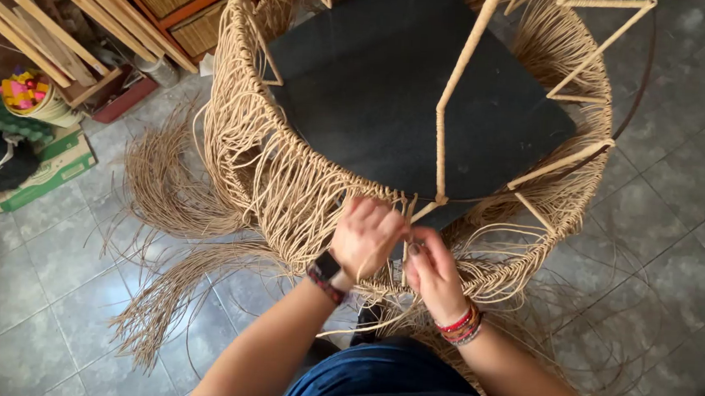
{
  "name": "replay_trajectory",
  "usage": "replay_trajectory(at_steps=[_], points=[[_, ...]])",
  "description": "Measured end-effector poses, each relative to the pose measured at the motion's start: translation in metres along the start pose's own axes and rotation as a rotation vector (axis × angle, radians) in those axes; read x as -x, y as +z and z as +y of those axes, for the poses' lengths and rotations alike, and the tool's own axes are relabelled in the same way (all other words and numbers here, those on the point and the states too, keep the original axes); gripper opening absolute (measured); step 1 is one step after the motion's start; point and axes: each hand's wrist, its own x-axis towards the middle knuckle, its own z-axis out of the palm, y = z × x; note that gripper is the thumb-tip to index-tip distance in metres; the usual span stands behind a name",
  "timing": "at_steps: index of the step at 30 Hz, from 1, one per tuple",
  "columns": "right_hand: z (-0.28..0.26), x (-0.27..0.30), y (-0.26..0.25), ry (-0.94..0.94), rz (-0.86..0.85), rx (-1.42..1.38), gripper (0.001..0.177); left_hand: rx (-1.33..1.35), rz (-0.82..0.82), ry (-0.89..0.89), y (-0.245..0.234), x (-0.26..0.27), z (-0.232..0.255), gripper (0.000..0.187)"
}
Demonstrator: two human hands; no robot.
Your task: Weaving and tying rattan strands onto a furniture frame to create a decorative fringe.
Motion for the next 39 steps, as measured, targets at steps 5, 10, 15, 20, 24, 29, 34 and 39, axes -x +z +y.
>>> replay_trajectory(at_steps=[5, 10, 15, 20, 24, 29, 34, 39], points=[[-0.01, -0.006, -0.005, 0.006, 0.067, 0.019, 0.025, 0.016, 0.038, -0.097, 0.035, -0.025, -0.025, 0.027], [0.011, 0.001, -0.015, -0.013, 0.125, 0.141, 0.023, -0.19, -0.001, -0.257, 0.033, -0.062, -0.032, 0.02], [0.007, 0.01, -0.008, 0.053, 0.182, 0.203, 0.025, -0.308, -0.019, -0.445, 0.038, -0.074, -0.049, 0.02], [0.036, 0.022, -0.016, 0.057, 0.173, 0.242, 0.028, -0.27, -0.011, -0.437, 0.044, -0.09, -0.071, 0.027], [0.056, 0.02, -0.022, 0.086, 0.175, 0.232, 0.028, -0.272, 0.015, -0.4, 0.046, -0.091, -0.078, 0.024], [0.085, 0.023, -0.031, 0.066, 0.107, 0.132, 0.028, -0.142, 0.015, -0.24, 0.02, -0.036, -0.044, 0.01], [0.097, 0.03, -0.028, 0.19, -0.237, 0.393, 0.043, 0.538, -0.246, -0.493, -0.023, 0.023, 0.058, 0.043], [-0.026, -0.006, -0.021, 0.198, -0.625, 1.279, 0.023, 0.807, -0.204, -0.675, 0.003, 0.064, 0.071, 0.031]])
